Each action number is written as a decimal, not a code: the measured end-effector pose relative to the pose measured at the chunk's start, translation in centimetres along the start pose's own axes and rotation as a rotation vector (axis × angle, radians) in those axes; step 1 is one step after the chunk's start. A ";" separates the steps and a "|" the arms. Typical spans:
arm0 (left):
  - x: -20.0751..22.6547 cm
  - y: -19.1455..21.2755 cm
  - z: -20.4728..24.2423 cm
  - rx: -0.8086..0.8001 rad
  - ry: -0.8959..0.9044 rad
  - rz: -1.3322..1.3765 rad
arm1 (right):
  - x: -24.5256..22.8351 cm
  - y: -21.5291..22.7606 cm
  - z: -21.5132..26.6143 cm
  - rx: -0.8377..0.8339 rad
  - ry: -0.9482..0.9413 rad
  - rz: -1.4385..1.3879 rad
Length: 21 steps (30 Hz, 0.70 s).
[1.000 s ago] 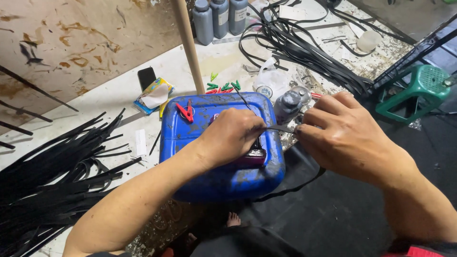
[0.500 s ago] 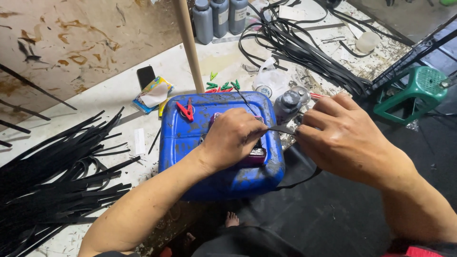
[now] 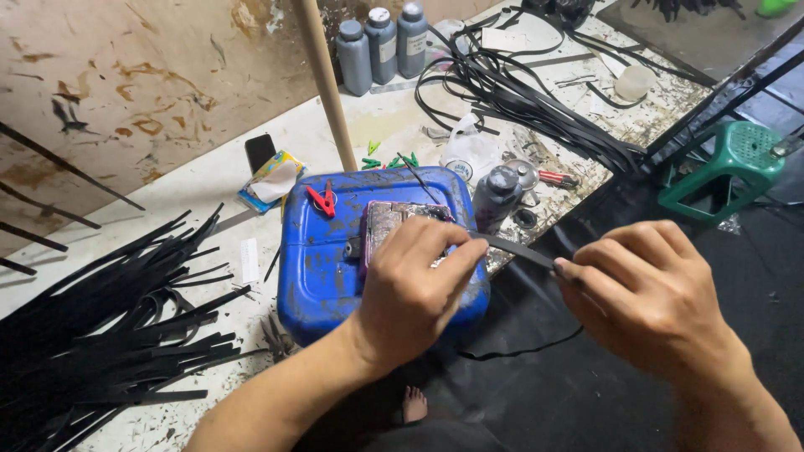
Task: The person repeatedly presses black rubber strips through a small manual machine on a blue container, then stretches and hangs them on a wall rack using colorful clothespins. The process is repeated for multiple strips.
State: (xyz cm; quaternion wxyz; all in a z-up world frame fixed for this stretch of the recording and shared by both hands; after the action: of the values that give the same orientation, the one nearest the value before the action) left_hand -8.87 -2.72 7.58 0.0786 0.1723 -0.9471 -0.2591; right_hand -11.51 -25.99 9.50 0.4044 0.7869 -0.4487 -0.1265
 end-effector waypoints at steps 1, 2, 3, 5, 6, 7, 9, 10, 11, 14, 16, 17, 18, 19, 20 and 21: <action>1.3 0.1 0.3 -0.002 -0.007 -0.008 | -0.7 0.3 0.3 0.010 0.001 0.000; 2.4 0.2 0.6 0.027 0.077 0.051 | -1.4 0.7 0.7 0.054 0.001 -0.003; 3.5 0.4 1.1 0.053 0.164 0.106 | -2.3 1.0 1.0 0.098 0.002 -0.011; 5.1 -0.2 2.3 0.106 0.275 0.142 | -3.8 0.9 2.1 0.143 0.013 -0.023; 5.9 -0.5 3.0 0.162 0.389 0.189 | -4.6 0.8 2.7 0.177 0.021 -0.031; 6.6 -0.3 3.4 0.165 0.394 0.175 | -5.2 0.5 3.3 0.182 0.031 -0.042; 7.9 -0.2 4.7 0.247 0.674 0.348 | -6.4 0.1 4.5 0.274 0.095 -0.037; 8.5 0.2 5.0 0.257 0.678 0.334 | -7.2 -0.1 4.8 0.278 0.107 -0.046; 9.3 0.6 5.4 0.275 0.751 0.381 | -7.9 -0.1 5.1 0.313 0.126 -0.058; 11.5 1.7 6.9 0.321 0.862 0.421 | -9.8 -0.9 6.3 0.366 0.167 -0.124; 13.0 2.3 8.1 0.347 0.902 0.412 | -10.8 -1.8 7.5 0.381 0.187 -0.181; 13.7 2.6 8.6 0.355 0.899 0.370 | -11.3 -2.3 8.1 0.379 0.180 -0.228; 14.4 2.8 9.2 0.362 0.896 0.328 | -11.6 -2.7 8.7 0.375 0.173 -0.274; 14.9 3.1 9.6 0.372 0.907 0.307 | -12.1 -3.0 9.0 0.377 0.186 -0.295; 15.6 3.3 10.0 0.370 0.902 0.265 | -12.6 -3.3 9.4 0.366 0.153 -0.333; 16.2 3.6 10.4 0.364 0.900 0.228 | -13.2 -3.4 9.8 0.349 0.115 -0.369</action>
State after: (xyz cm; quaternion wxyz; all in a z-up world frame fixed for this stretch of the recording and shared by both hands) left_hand -27.47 -0.91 1.52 0.4761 0.1735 -0.8618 0.0209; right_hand -22.41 -19.53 -1.50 0.2574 0.9192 -0.2887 -0.0737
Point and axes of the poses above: each hand's wrist, its own z-axis away from the middle knuckle, its own y-axis out of the back of the hand, x = y × z, the point moved 2 cm from there along -z, towards the middle knuckle, and after that the axes turned 11 degrees about -y, right-handed, at the moved point
